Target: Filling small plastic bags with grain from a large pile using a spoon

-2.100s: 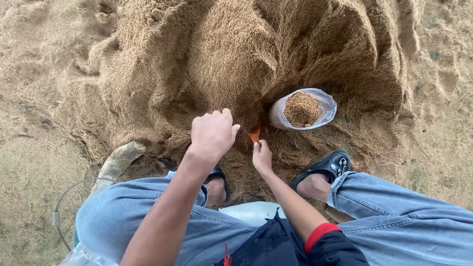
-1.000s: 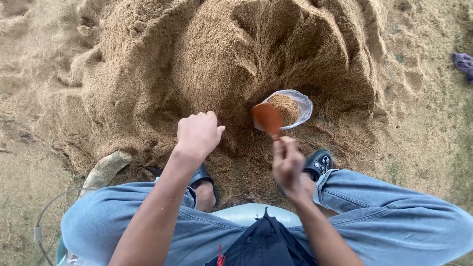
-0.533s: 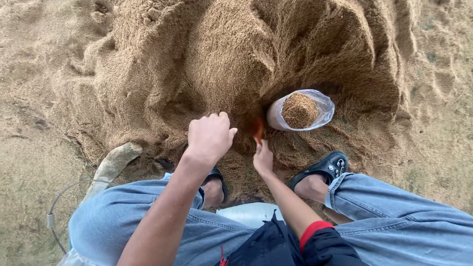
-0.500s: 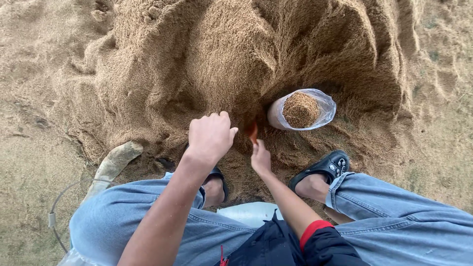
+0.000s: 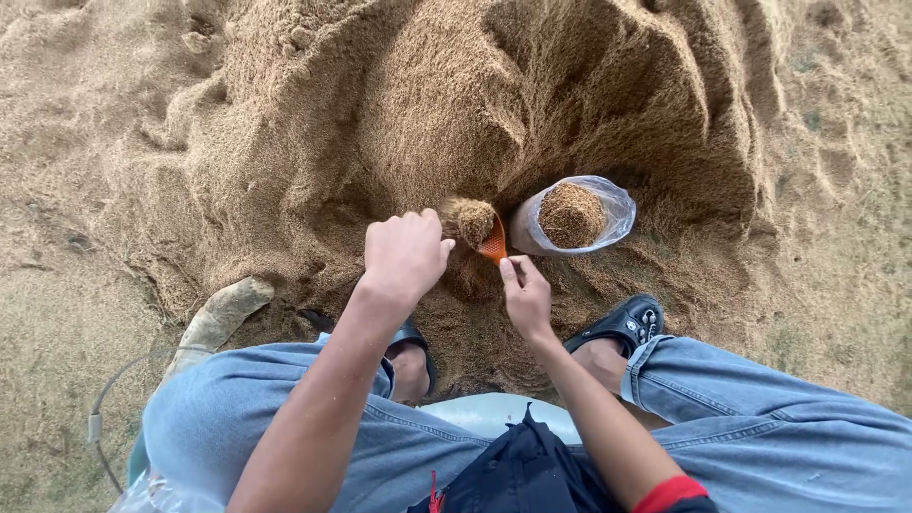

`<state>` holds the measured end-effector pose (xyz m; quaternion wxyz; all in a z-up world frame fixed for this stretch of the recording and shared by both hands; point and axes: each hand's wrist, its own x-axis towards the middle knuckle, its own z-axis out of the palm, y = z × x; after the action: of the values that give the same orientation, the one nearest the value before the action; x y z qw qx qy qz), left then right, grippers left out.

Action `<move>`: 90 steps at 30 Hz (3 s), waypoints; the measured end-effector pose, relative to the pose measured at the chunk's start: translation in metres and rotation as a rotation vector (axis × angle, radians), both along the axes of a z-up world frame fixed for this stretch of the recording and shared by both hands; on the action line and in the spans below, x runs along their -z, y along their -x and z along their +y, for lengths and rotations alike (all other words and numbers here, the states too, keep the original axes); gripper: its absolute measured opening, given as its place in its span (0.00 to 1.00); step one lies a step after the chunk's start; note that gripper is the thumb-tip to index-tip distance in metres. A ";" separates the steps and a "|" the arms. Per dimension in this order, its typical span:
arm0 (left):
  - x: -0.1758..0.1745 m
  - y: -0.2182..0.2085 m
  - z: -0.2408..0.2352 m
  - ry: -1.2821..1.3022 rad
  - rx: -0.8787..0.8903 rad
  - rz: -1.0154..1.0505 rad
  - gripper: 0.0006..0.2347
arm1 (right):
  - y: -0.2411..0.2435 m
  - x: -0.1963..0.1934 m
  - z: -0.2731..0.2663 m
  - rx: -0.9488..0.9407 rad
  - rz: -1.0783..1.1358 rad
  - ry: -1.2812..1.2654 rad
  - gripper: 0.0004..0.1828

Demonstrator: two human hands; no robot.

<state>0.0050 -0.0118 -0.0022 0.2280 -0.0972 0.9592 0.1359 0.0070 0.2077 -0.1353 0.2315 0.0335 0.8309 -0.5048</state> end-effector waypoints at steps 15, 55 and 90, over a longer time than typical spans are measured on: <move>-0.015 -0.002 -0.010 0.021 -0.001 -0.021 0.19 | 0.059 -0.100 0.112 -0.064 0.769 -0.639 0.12; 0.013 0.002 -0.006 0.015 0.020 0.017 0.18 | 0.004 0.022 0.009 -0.061 -0.139 0.065 0.19; 0.003 0.001 -0.003 -0.010 0.018 -0.033 0.19 | -0.011 0.139 0.016 -0.137 0.068 -0.255 0.26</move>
<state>0.0041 -0.0147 -0.0048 0.2453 -0.0898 0.9555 0.1370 0.0182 0.2235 -0.2747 0.2312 -0.0111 0.8960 -0.3789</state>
